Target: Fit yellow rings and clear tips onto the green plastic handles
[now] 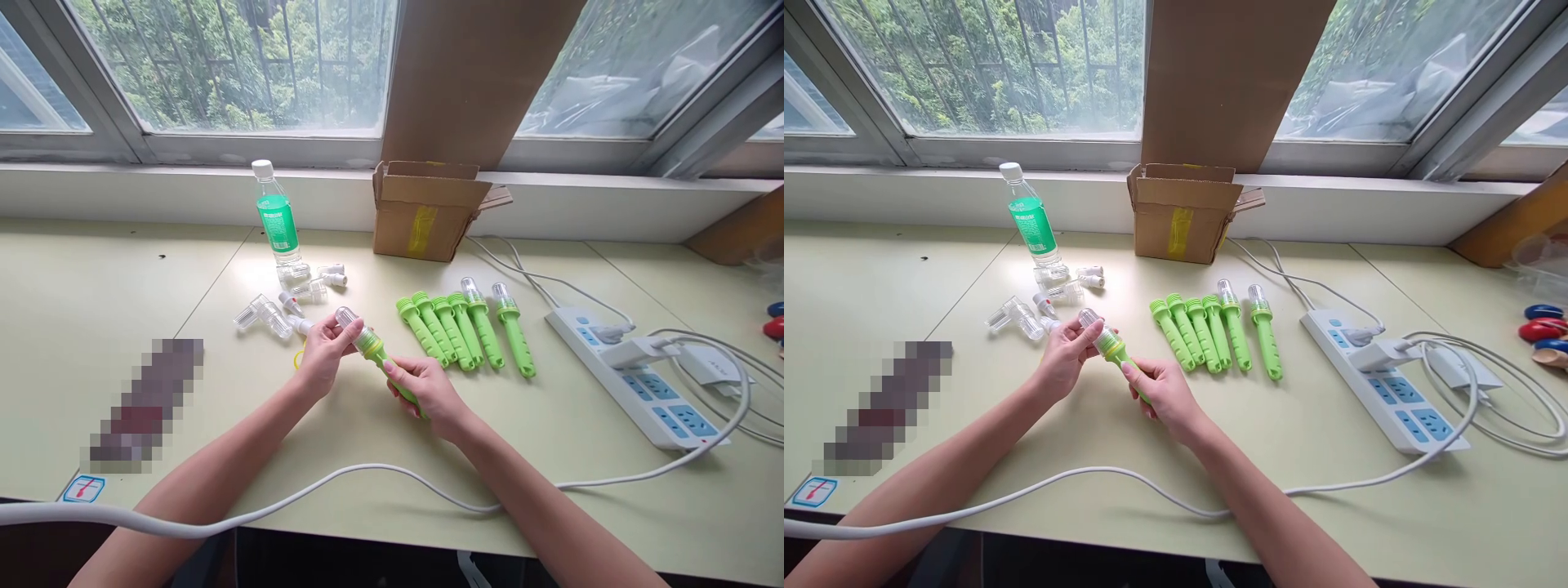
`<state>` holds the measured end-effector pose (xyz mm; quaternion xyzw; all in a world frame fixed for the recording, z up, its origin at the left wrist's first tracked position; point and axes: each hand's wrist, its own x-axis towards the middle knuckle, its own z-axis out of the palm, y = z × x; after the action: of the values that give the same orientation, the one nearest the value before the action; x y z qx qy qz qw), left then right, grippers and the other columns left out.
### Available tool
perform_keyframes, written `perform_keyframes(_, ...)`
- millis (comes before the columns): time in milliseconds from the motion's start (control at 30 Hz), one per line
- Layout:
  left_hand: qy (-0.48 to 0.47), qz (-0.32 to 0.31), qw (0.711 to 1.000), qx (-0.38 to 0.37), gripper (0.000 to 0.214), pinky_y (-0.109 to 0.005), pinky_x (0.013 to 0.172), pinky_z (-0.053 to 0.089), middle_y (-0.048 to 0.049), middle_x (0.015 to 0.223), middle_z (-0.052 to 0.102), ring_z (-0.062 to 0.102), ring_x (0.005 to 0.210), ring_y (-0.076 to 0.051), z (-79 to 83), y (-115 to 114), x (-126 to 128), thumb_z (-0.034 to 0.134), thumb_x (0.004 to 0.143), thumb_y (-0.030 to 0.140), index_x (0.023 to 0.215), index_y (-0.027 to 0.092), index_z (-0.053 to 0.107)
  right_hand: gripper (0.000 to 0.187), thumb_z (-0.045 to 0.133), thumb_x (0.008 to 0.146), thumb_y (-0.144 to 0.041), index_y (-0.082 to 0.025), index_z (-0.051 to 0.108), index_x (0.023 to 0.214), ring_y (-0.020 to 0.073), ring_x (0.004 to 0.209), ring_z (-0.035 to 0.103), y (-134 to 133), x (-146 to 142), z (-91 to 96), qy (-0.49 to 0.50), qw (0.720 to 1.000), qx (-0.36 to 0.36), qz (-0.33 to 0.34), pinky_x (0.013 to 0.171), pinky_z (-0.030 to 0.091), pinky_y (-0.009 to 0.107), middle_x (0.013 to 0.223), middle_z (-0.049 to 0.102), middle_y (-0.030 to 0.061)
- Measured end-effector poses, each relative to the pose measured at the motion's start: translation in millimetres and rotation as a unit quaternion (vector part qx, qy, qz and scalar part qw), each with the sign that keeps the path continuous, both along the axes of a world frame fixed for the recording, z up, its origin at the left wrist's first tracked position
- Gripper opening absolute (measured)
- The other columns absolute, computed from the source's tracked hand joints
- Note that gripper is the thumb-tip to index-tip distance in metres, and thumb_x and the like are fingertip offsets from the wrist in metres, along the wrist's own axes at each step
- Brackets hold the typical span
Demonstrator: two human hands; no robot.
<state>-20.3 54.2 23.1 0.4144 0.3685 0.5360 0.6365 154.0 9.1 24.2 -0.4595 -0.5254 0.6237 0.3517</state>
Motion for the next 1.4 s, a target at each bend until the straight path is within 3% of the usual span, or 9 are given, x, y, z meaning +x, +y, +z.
perform_keyframes(100, -0.003, -0.007, 1.000, -0.005, 0.031, -0.038, 0.078, 0.054, -0.0067, 0.080, 0.068, 0.067, 0.086, -0.023, -0.4, 0, 0, 0.071, 0.074, 0.038, 0.088, 0.013, 0.061, 0.037, 0.058, 0.082, -0.052, -0.016, 0.056, 0.075, 0.0031, 0.036, 0.031, 3, 5, 3.3, 0.055, 0.993, -0.101, 0.032, 0.035, 0.017, 0.020, 0.060, 0.048, -0.0031)
perform_keyframes(200, -0.012, -0.009, 1.000, -0.002, 0.032, -0.039, 0.079, 0.054, -0.0083, 0.084, 0.069, 0.067, 0.087, -0.024, -1.5, 1, 0, 0.071, 0.074, 0.037, 0.093, 0.013, 0.061, 0.036, 0.058, 0.082, -0.051, -0.016, 0.059, 0.085, 0.0024, 0.035, 0.030, 4, 8, 5.4, 0.076, 0.988, -0.131, 0.042, 0.035, 0.016, 0.019, 0.061, 0.050, -0.0029)
perform_keyframes(367, -0.014, -0.003, 1.000, 0.001, 0.038, -0.042, 0.082, 0.053, -0.0105, 0.091, 0.070, 0.067, 0.088, -0.025, -3.1, 3, 0, 0.070, 0.075, 0.039, 0.102, 0.013, 0.060, 0.039, 0.055, 0.083, -0.052, -0.016, 0.053, 0.068, 0.0043, 0.036, 0.035, 3, 1, 2.9, 0.034, 0.998, -0.044, 0.013, 0.036, 0.020, 0.021, 0.059, 0.048, -0.0026)
perform_keyframes(500, 0.000, 0.005, 1.000, 0.001, 0.040, -0.043, 0.085, 0.052, -0.0105, 0.095, 0.069, 0.066, 0.092, -0.025, -3.4, 2, 1, 0.069, 0.075, 0.039, 0.105, 0.014, 0.061, 0.039, 0.051, 0.086, -0.050, -0.017, 0.053, 0.065, 0.0068, 0.037, 0.038, 0, -5, -1.0, -0.082, 0.993, 0.076, -0.029, 0.038, 0.026, 0.023, 0.056, 0.045, -0.0035)
perform_keyframes(700, 0.008, 0.002, 1.000, -0.003, 0.037, -0.042, 0.086, 0.052, -0.0099, 0.095, 0.069, 0.066, 0.091, -0.023, -5.3, 0, 3, 0.068, 0.076, 0.039, 0.100, 0.012, 0.063, 0.024, 0.052, 0.089, -0.034, -0.018, 0.064, 0.101, 0.0172, 0.069, 0.058, 1, -3, -13.0, -0.296, 0.890, 0.330, -0.105, 0.061, 0.042, 0.027, 0.080, 0.065, 0.0041)
perform_keyframes(833, -0.002, 0.008, 1.000, -0.018, 0.041, -0.043, 0.087, 0.051, -0.0111, 0.097, 0.069, 0.066, 0.091, -0.023, -6.3, 1, 4, 0.071, 0.074, 0.038, 0.104, 0.012, 0.061, 0.028, 0.053, 0.089, -0.031, -0.016, 0.061, 0.110, 0.0214, 0.082, 0.063, 3, -1, -24.6, -0.349, 0.837, 0.401, -0.129, 0.072, 0.046, 0.029, 0.096, 0.068, 0.0095)
perform_keyframes(933, -0.007, 0.004, 1.000, -0.020, 0.042, -0.044, 0.089, 0.050, -0.0112, 0.096, 0.070, 0.066, 0.091, -0.023, -6.7, 2, 3, 0.072, 0.073, 0.037, 0.105, 0.012, 0.060, 0.027, 0.053, 0.089, -0.031, -0.015, 0.061, 0.108, 0.0219, 0.080, 0.063, 3, -1, -26.4, -0.367, 0.822, 0.416, -0.132, 0.071, 0.046, 0.030, 0.093, 0.068, 0.0106)
perform_keyframes(1133, -0.007, -0.005, 1.000, -0.010, 0.034, -0.040, 0.086, 0.051, -0.0098, 0.091, 0.070, 0.067, 0.088, -0.023, -6.4, 3, 1, 0.072, 0.073, 0.038, 0.094, 0.013, 0.062, 0.024, 0.048, 0.091, -0.032, -0.016, 0.064, 0.102, 0.0161, 0.065, 0.053, -2, -4, -11.3, -0.301, 0.884, 0.351, -0.070, 0.060, 0.040, 0.027, 0.075, 0.061, 0.0039)
perform_keyframes(1400, -0.016, -0.011, 0.999, -0.045, 0.029, -0.034, 0.079, 0.052, -0.0061, 0.083, 0.068, 0.065, 0.082, -0.019, -0.3, 1, -1, 0.073, 0.072, 0.035, 0.088, 0.013, 0.064, 0.027, 0.053, 0.088, -0.042, -0.018, 0.057, 0.076, 0.0084, 0.048, 0.033, -5, -6, -1.6, -0.141, 0.974, 0.171, -0.037, 0.044, 0.025, 0.023, 0.056, 0.037, -0.0047)
